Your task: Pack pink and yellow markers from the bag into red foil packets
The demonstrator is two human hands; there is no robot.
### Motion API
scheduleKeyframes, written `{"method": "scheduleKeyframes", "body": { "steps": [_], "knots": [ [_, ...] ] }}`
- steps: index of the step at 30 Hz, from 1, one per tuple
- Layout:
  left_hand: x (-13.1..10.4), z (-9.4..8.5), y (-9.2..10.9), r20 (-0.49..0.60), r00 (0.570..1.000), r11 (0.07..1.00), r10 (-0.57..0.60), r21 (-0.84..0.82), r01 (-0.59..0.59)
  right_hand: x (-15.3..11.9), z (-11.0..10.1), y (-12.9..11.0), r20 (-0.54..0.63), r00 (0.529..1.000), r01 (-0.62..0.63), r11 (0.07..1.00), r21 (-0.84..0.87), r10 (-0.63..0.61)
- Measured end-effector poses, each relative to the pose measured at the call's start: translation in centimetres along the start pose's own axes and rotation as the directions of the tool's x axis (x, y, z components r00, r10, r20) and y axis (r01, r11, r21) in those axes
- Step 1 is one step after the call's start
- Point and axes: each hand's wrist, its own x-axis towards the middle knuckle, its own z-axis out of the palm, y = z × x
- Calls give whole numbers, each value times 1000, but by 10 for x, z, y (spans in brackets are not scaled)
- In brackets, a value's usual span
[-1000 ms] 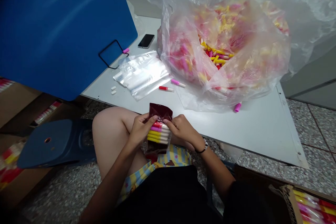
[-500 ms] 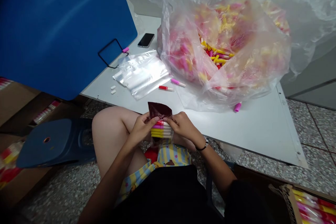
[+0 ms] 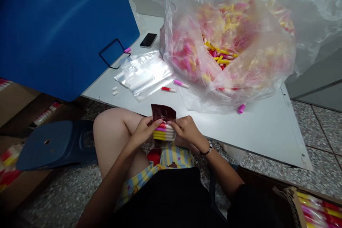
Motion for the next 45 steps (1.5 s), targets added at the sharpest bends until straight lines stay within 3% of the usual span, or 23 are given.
{"method": "scheduleKeyframes", "body": {
  "steps": [3, 8, 11, 16, 19, 23, 27, 31, 32, 34, 37, 39, 41, 45],
  "knots": [
    [-1, -2, 4, -4, 1000, 1000, 4, 3, -4, -1, 2, 0, 19, 999, -49, 998, 39, 48],
    [-3, 5, 2, -113, 990, 996, 88, -12, -90, 1, 1, -3, 181, 977, -137, 983, 123, 114],
    [-2, 6, -4, -116, 991, 996, 63, -52, -69, 4, -2, -4, 111, 987, -120, 991, 66, 112],
    [0, -3, -9, -18, 1000, 999, -4, -37, 3, 5, -3, -4, 29, 998, -48, 998, -36, 49],
    [-2, -8, -11, 31, 999, 997, -33, -67, 35, 6, 1, -6, -18, 1000, -11, 1000, -22, 11],
    [-11, -1, -19, 86, 994, 969, -66, -232, 84, 10, 3, -12, -110, 993, -22, 997, 71, 30],
    [-23, 13, -26, 41, 998, 938, -55, -340, 66, 13, -2, -16, 7, 995, -96, 965, 244, 98],
    [-23, 17, -27, -43, 999, 978, 1, -208, -10, 15, -8, -15, 176, 969, -226, 914, 337, 174],
    [-21, 16, -27, -57, 998, 984, 4, -178, -14, 16, -7, -15, 155, 971, -226, 918, 327, 184],
    [-17, 13, -26, -48, 999, 989, 6, -147, -13, 17, -3, -14, -4, 980, -188, 939, 287, 197],
    [-14, 9, -24, 56, 998, 992, -1, -128, 8, 16, 5, -13, -245, 948, -142, 957, 252, 205],
    [-15, 6, -24, 114, 993, 990, -11, -140, 27, 14, 8, -14, -273, 935, -149, 948, 282, 228],
    [-17, 4, -25, 122, 992, 985, -17, -166, 37, 10, 6, -14, -179, 955, -167, 926, 338, 238],
    [-19, 2, -25, 118, 993, 982, -26, -185, 48, -2, -7, -12, 161, 970, -227, 916, 330, 182]
  ]
}}
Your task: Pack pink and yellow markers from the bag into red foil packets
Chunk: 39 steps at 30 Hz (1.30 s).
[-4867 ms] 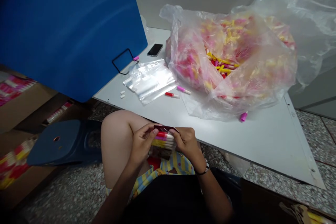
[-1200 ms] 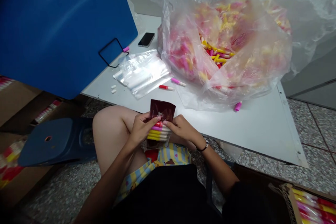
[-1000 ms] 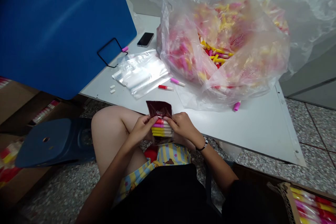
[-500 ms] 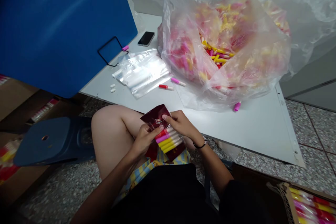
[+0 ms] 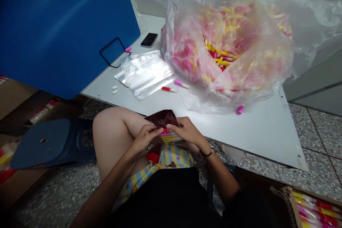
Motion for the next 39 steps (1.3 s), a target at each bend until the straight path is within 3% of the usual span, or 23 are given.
{"method": "scheduleKeyframes", "body": {
  "steps": [2, 6, 10, 13, 15, 20, 24, 27, 33, 37, 39],
  "knots": [
    [1, 2, -1, -9, 1000, 1000, 8, 12, -8, -7, -6, 0, 35, 999, -3, 997, -80, 6],
    [5, 10, 0, -80, 995, 997, 66, 55, -62, -12, -8, -3, -20, 999, -36, 983, -181, 32],
    [7, 12, 3, -158, 983, 989, 94, 128, -74, -6, 1, -4, -187, 982, -48, 983, -175, 14],
    [7, 5, 4, -117, 992, 993, 49, 109, -36, -1, 8, -3, -296, 955, -50, 985, -168, -3],
    [5, -1, 4, -76, 997, 998, 7, 67, -2, 0, 9, -3, -267, 964, -56, 986, -154, 13],
    [3, -5, 3, -97, 995, 1000, 24, 12, -23, -2, -1, -2, 22, 1000, -10, 986, -169, 13],
    [4, 0, 3, -115, 991, 997, 68, 46, -63, -4, -2, 2, -60, 997, 39, 959, -279, -58],
    [6, -1, 1, -102, 995, 999, 21, 47, -16, -3, 0, 2, -130, 985, 67, 943, -325, -115],
    [-3, -7, -3, 147, 978, 979, -151, 161, 127, 4, 3, -3, -122, 977, 149, 967, -205, -177],
    [-15, 4, -5, 98, 975, 958, -198, 230, 171, 4, 5, -5, -99, 989, 96, 983, -159, -113],
    [-18, 11, -9, 55, 990, 963, -131, 244, 114, 3, 5, -5, -83, 995, 49, 991, -125, -60]
  ]
}}
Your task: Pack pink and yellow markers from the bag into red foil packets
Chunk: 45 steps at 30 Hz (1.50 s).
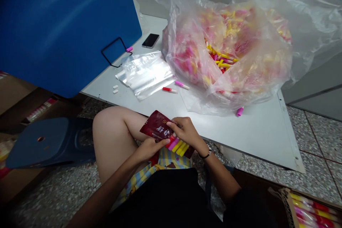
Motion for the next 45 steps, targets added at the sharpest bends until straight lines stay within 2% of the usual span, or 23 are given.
{"method": "scheduleKeyframes", "body": {
  "steps": [4, 7, 9, 12, 14, 16, 18, 20, 22, 24, 26, 29, 31, 33, 37, 40, 43, 45],
  "knots": [
    [6, 4, -2, -130, 973, 981, 189, -13, -193, -3, -2, -1, 96, 988, -142, 963, 227, 123],
    [16, -7, 5, -174, 960, 976, 217, 45, -213, -3, -1, -2, 137, 967, -248, 919, 307, 215],
    [21, -14, 14, -266, 935, 972, 236, 78, -223, -3, 5, -3, 93, 965, -264, 901, 344, 247],
    [23, -18, 24, -340, 918, 973, 203, -36, -229, -1, 21, -2, -139, 939, -229, 871, 435, 316],
    [21, -18, 26, -310, 936, 965, 168, -140, -220, -1, 31, -1, -275, 893, -209, 870, 446, 355],
    [20, -18, 26, -301, 940, 961, 163, -165, -220, -1, 34, 0, -299, 890, -210, 891, 403, 345],
    [19, -19, 24, -319, 929, 962, 190, -127, -240, -2, 31, 1, -222, 930, -207, 915, 347, 294],
    [20, -21, 21, -331, 915, 961, 229, -75, -267, -2, 23, -1, -75, 975, -177, 934, 311, 209],
    [22, -21, 19, -349, 903, 958, 249, -50, -283, -1, 15, -3, 56, 991, -130, 960, 249, 119],
    [23, -21, 20, -376, 892, 955, 251, -52, -291, -2, 11, -3, 100, 992, -86, 987, 133, 73],
    [23, -21, 22, -354, 901, 952, 249, -79, -295, -3, 9, -2, 56, 997, -59, 998, 26, 58],
    [21, -21, 26, -239, 947, 958, 217, -132, -253, -7, 8, 3, -68, 996, -52, 998, -23, 50],
    [20, -20, 27, -180, 966, 971, 184, -119, -207, -11, 7, 4, -108, 992, -65, 998, -19, 63],
    [19, -16, 26, -163, 968, 976, 192, -69, -205, -13, 8, 3, -86, 993, -85, 996, -16, 83],
    [20, -6, 24, -236, 924, 953, 302, 67, -294, -19, 13, -1, -82, 984, -159, 987, 25, 160],
    [18, 1, 22, -255, 906, 937, 337, 182, -298, -25, 15, -3, -118, 966, -207, 962, 179, 230],
    [14, 6, 21, -259, 892, 914, 370, 271, -301, -32, 16, -2, -121, 968, -172, 932, 320, 220],
    [12, 7, 23, -261, 882, 901, 392, 304, -310, -35, 17, -1, -145, 967, -155, 936, 315, 209]
  ]
}}
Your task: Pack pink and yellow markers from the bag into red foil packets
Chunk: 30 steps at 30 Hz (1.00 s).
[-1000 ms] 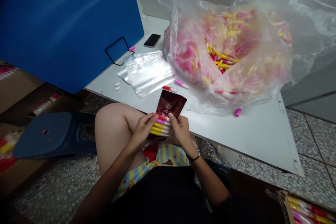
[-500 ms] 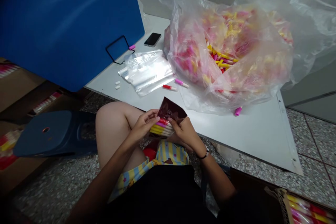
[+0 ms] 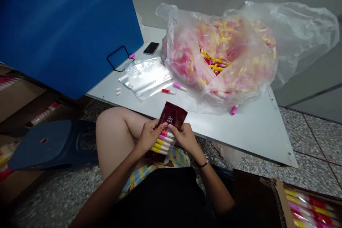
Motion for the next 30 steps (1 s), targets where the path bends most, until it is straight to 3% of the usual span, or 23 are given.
{"method": "scheduleKeyframes", "body": {
  "steps": [3, 7, 8, 10, 13, 19, 23, 26, 28, 30],
  "knots": [
    [-2, -2, 5, 35, 999, 1000, 2, -13, -1, -4, 3, 2, -121, 993, 0, 998, -62, -7],
    [-10, -9, 14, 182, 979, 989, -89, -104, 109, -8, 6, -4, -329, 942, 43, 998, -54, -59],
    [-13, -11, 17, 192, 975, 980, -109, -142, 138, -10, 6, -7, -303, 950, 65, 997, -51, -78],
    [-20, -14, 23, 161, 978, 958, -132, -232, 167, -13, 2, -13, -127, 984, 116, 992, -60, -122],
    [-32, -15, 33, 84, 990, 938, -117, -319, 138, -17, -6, -21, 133, 977, 184, 974, -133, -167],
    [-45, -14, 45, -24, 997, 951, -75, -303, 64, -24, -16, -40, 136, 943, 333, 870, -363, -305],
    [-48, -16, 47, 25, 999, 967, -34, -250, 39, -22, -19, -45, 147, 910, 415, 834, -363, -388],
    [-53, -23, 45, 24, 1000, 975, -15, -221, 20, -6, -21, -36, 71, 957, 291, 923, -251, -283],
    [-62, -32, 41, -46, 998, 979, -32, -205, 22, 12, -23, -23, -54, 987, 147, 985, -92, -152],
    [-72, -43, 36, -144, 987, 978, -73, -202, 43, 31, -26, -7, -161, 987, 34, 989, 142, -11]
  ]
}}
